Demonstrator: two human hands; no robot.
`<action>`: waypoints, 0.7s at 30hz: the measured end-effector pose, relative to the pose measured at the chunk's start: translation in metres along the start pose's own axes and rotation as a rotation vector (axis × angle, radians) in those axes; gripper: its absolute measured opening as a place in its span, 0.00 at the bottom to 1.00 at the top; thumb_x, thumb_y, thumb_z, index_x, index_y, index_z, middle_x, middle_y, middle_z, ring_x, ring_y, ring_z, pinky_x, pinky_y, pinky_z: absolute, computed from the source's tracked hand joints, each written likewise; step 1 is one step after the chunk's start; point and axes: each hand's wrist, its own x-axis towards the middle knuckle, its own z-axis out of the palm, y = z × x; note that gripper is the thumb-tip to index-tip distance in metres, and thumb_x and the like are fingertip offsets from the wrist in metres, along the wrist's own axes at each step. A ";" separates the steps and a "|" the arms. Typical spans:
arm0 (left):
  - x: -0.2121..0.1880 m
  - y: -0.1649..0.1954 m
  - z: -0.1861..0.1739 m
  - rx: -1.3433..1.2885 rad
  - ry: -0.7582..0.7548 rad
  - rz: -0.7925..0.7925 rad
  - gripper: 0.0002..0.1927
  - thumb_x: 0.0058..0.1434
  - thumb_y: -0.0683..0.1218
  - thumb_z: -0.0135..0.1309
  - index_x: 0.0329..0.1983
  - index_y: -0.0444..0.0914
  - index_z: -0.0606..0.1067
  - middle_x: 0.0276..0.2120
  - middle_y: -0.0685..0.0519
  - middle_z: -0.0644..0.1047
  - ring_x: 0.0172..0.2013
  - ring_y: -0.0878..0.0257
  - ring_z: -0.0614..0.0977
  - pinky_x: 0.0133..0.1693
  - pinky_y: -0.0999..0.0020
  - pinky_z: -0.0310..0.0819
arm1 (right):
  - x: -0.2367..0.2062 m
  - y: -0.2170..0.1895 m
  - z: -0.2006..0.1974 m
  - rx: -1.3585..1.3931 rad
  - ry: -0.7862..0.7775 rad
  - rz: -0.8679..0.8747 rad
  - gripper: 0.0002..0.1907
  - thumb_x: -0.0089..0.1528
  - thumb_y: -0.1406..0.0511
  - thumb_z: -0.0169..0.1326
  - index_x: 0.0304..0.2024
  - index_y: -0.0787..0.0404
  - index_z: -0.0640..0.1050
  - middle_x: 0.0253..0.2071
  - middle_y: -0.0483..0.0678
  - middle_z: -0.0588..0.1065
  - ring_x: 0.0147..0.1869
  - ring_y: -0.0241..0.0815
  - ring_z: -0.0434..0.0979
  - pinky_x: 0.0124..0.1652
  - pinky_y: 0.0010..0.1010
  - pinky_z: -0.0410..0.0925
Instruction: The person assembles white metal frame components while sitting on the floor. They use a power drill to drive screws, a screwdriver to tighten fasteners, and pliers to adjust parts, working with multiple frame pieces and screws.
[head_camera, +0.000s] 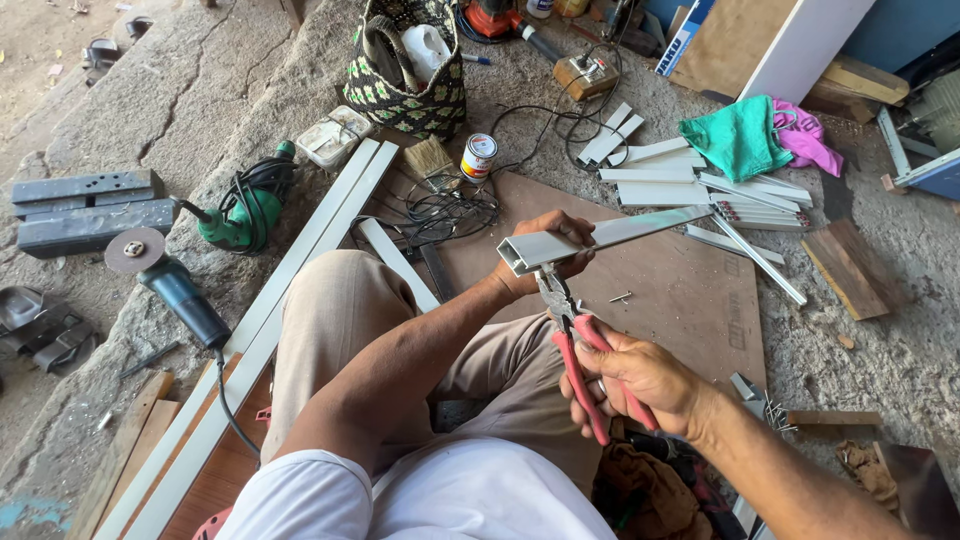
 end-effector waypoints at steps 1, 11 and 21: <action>-0.001 -0.001 0.001 0.014 0.017 0.002 0.13 0.61 0.41 0.66 0.38 0.40 0.70 0.39 0.52 0.82 0.52 0.56 0.86 0.52 0.61 0.83 | 0.001 0.002 0.001 0.036 -0.016 -0.017 0.25 0.67 0.58 0.46 0.65 0.57 0.65 0.35 0.53 0.77 0.33 0.46 0.79 0.32 0.42 0.76; -0.005 -0.002 0.010 0.032 0.121 -0.032 0.12 0.60 0.41 0.66 0.37 0.39 0.71 0.36 0.51 0.82 0.47 0.59 0.87 0.50 0.63 0.83 | 0.015 0.026 0.004 0.034 0.050 -0.082 0.21 0.68 0.57 0.46 0.61 0.58 0.65 0.32 0.51 0.74 0.29 0.43 0.77 0.28 0.40 0.74; 0.001 0.000 -0.002 0.049 0.000 -0.023 0.15 0.60 0.43 0.67 0.38 0.39 0.69 0.39 0.50 0.83 0.52 0.54 0.86 0.51 0.61 0.83 | 0.000 0.015 -0.017 -0.087 -0.050 -0.084 0.28 0.66 0.59 0.45 0.68 0.59 0.64 0.46 0.59 0.81 0.46 0.48 0.84 0.43 0.38 0.76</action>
